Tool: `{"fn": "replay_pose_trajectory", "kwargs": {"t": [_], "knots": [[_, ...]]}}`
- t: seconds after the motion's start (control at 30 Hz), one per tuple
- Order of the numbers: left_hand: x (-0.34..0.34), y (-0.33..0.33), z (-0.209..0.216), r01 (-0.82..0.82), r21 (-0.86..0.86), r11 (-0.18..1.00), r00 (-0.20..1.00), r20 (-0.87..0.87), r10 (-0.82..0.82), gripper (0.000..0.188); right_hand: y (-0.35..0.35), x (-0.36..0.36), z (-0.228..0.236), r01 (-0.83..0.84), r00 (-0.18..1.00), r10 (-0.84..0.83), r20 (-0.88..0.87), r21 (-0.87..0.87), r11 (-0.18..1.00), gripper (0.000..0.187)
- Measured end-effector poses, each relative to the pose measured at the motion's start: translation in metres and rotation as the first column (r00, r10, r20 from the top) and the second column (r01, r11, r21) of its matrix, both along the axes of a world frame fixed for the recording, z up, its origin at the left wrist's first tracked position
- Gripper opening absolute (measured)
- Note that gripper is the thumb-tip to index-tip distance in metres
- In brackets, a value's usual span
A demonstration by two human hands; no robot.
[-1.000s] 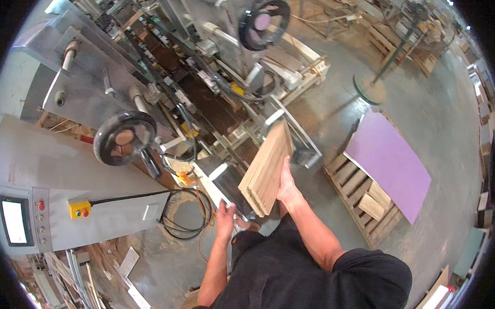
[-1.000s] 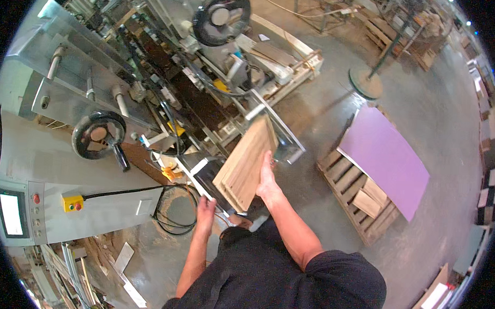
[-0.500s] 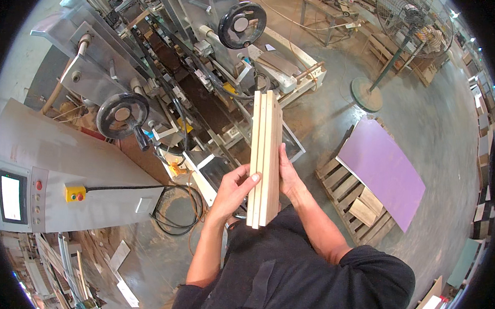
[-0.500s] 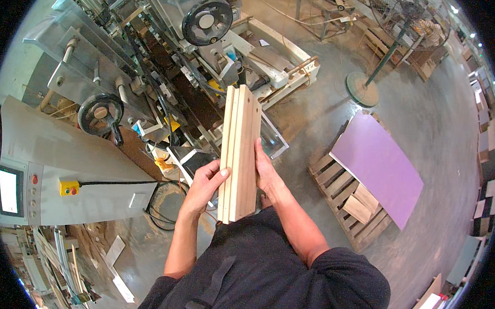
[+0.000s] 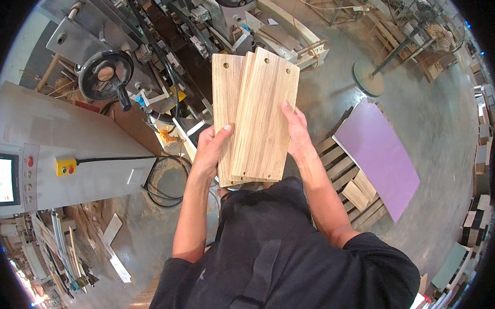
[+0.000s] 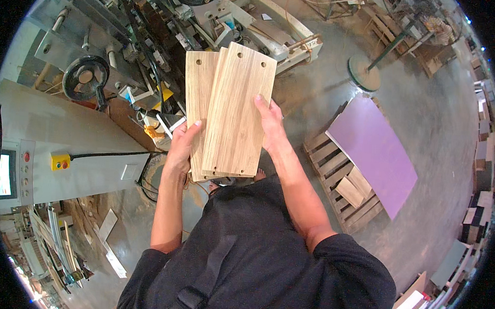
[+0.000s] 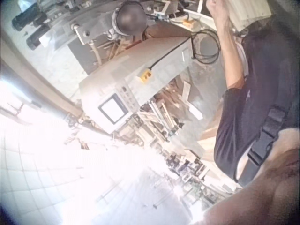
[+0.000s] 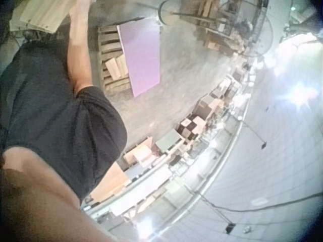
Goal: The person picks up wooden boards from a stack, operates a boring machine using a touchscreen panel, inserts the boards into the machine to drill holes, and removes them.
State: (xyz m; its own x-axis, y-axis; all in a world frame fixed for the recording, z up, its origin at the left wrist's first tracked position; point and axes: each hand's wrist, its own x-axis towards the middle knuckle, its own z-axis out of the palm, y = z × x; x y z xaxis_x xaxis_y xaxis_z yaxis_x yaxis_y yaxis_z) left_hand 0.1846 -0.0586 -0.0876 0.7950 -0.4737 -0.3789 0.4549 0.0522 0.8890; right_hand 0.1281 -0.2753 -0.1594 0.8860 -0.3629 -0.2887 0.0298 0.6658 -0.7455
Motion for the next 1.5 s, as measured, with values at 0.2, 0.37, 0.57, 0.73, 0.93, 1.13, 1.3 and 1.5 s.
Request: {"fn": "replay_pose_trajectory", "kwargs": {"t": [0.2,0.37,0.57,0.73,0.93,1.13,1.3,1.5], "knots": [[0.001,0.012,-0.005,-0.013,-0.072,0.997,0.998,-0.061,0.008,0.040,-0.011,-0.010,0.003,0.056,0.998,-0.058,0.018,0.103,0.993,0.045],[-0.001,0.018,-0.001,-0.032,-0.077,0.996,0.995,-0.094,0.025,0.048,-0.026,-0.020,0.003,0.077,0.997,-0.074,-0.033,0.126,0.989,0.053],[0.002,0.024,-0.001,-0.055,-0.048,0.997,0.990,-0.132,0.048,0.054,-0.027,-0.032,0.013,0.086,0.996,-0.084,-0.019,0.198,0.976,0.054],[0.001,0.023,0.005,-0.074,-0.081,0.994,0.986,-0.152,0.061,0.059,-0.024,-0.037,0.023,0.133,0.991,-0.131,-0.027,0.188,0.973,0.052],[-0.003,0.021,0.009,-0.080,-0.081,0.993,0.989,-0.128,0.070,0.060,-0.028,-0.039,0.018,0.107,0.993,-0.115,0.035,0.172,0.979,0.055],[-0.008,0.016,0.001,-0.068,-0.064,0.996,0.995,-0.075,0.063,0.055,-0.019,-0.036,0.008,0.054,0.992,-0.075,0.098,0.199,0.979,0.050],[-0.034,-0.010,0.018,-0.011,-0.004,1.000,0.986,0.169,0.011,0.036,0.002,-0.029,-0.009,0.007,0.991,-0.046,0.123,0.307,0.952,0.048],[-0.057,-0.031,0.045,0.111,0.216,0.970,0.879,0.434,-0.197,0.035,0.018,-0.025,-0.013,-0.141,0.975,0.042,0.219,0.460,0.876,0.054]]}}
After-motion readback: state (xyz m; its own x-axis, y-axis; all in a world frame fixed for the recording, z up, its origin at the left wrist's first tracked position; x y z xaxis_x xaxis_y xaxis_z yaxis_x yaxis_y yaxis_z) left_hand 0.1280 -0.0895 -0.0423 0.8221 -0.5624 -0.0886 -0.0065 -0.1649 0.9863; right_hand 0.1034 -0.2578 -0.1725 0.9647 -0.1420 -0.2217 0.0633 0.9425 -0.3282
